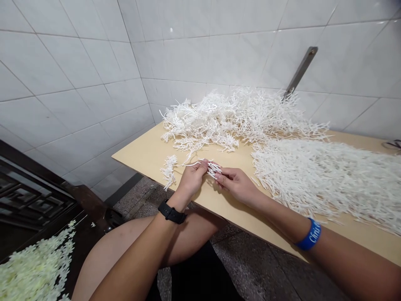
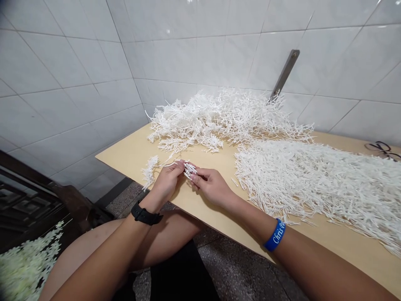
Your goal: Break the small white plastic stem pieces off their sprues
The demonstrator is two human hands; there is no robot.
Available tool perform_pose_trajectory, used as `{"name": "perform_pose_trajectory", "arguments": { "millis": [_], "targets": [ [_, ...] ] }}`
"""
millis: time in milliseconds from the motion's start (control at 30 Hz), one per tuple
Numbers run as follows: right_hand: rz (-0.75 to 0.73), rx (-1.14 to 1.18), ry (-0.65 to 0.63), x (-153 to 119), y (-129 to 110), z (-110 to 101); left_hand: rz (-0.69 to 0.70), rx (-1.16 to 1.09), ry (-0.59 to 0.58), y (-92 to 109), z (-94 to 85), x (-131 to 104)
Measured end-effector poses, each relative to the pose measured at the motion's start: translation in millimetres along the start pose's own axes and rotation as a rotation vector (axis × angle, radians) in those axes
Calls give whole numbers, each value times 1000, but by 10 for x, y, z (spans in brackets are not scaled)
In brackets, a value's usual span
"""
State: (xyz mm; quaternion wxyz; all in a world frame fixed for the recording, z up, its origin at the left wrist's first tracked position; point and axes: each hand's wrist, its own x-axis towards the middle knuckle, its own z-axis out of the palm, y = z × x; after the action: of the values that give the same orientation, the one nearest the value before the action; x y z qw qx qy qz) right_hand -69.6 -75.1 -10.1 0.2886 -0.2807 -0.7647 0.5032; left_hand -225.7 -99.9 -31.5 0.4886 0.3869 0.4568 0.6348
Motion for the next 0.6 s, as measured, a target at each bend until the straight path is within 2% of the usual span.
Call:
{"name": "perform_pose_trajectory", "arguments": {
  "millis": [100,133,267,367,433,500,600],
  "targets": [
    [-28,-207,16,-40,-2,-23,-52,-83,141,28,-17,21],
    [-30,-275,31,-45,16,-39,-61,-82,123,42,-19,18],
    [-87,-613,147,-21,126,-130,-4,57,-78,74,-9,-20],
    [-138,-771,256,-8,145,-166,-2,69,-106,85,-2,-42],
    [-152,-732,319,-11,107,-150,-17,55,-132,107,5,-58],
    [-122,-586,324,-10,56,-109,-11,72,-173,140,17,-80],
    [-36,-284,194,17,17,-44,-1,121,-258,180,38,-114]
  ]
}}
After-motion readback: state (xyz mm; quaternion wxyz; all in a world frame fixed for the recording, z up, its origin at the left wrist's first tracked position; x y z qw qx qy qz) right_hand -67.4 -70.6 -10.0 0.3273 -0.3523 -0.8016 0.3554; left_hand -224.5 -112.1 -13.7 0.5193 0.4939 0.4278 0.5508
